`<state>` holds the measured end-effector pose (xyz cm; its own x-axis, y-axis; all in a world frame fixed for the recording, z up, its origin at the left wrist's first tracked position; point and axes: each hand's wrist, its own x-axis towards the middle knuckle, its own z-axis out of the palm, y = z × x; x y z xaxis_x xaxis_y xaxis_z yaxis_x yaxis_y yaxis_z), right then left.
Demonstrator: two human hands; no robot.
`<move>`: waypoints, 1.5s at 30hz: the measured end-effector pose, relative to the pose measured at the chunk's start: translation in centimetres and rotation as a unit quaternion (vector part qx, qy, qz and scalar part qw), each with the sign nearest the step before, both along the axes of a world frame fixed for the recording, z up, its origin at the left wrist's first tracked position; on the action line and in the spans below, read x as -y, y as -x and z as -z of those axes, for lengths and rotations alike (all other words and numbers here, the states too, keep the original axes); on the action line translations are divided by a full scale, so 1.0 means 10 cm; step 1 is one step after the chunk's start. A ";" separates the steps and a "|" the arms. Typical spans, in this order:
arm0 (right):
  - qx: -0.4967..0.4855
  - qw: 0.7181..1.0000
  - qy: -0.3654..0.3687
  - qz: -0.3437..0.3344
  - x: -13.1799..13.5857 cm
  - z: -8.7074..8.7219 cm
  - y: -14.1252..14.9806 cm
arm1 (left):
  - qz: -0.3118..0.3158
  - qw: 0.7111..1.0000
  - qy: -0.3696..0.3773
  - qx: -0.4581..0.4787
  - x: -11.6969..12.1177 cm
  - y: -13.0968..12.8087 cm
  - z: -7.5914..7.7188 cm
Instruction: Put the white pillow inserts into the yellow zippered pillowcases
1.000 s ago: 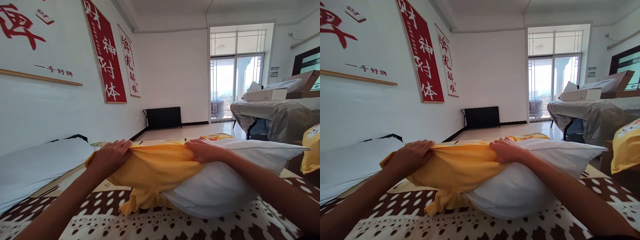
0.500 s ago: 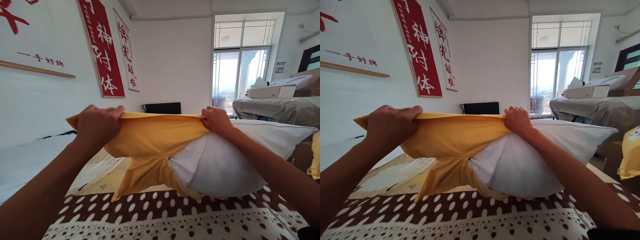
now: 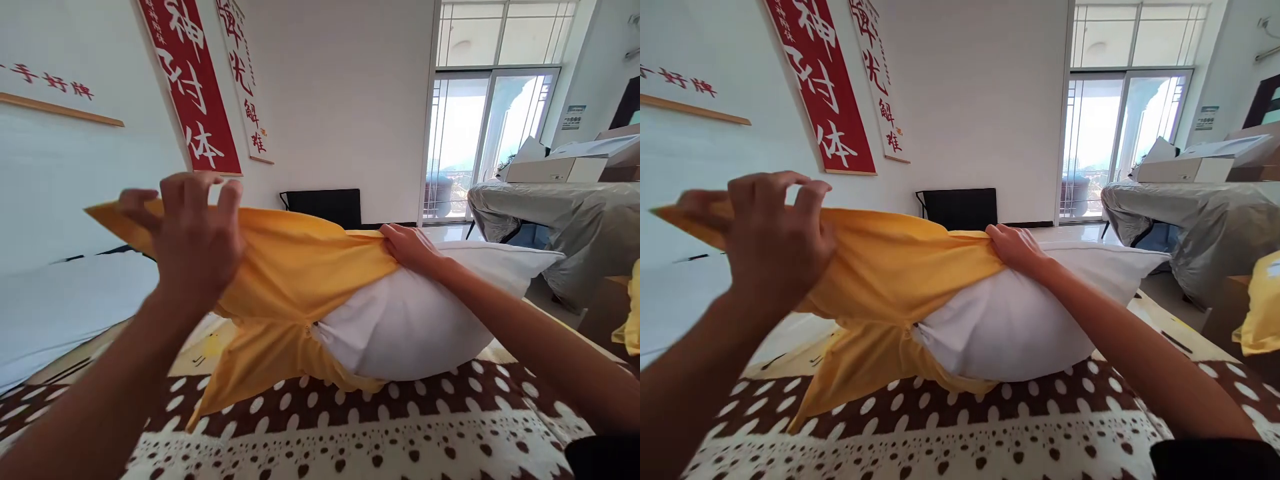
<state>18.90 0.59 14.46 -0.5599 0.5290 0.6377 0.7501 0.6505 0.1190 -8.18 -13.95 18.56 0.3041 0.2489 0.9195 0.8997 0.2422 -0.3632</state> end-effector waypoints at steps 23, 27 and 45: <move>0.165 0.980 0.091 -0.071 -0.29 0.37 0.64 | 0.477 0.664 0.343 0.463 -1.07 -0.60 2.21; 0.125 0.986 0.105 -0.034 -0.37 0.36 0.68 | 0.588 0.392 0.191 0.681 -0.88 -0.75 2.04; 0.145 0.981 0.129 0.004 -0.35 -0.11 0.82 | 0.726 0.243 0.142 0.628 -1.04 -1.52 1.66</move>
<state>10.70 4.10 15.54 -0.6937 0.6564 0.2966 0.7138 0.6815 0.1612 7.04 -3.58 1.96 -0.2142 0.8252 0.5227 -0.5927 -0.5352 0.6019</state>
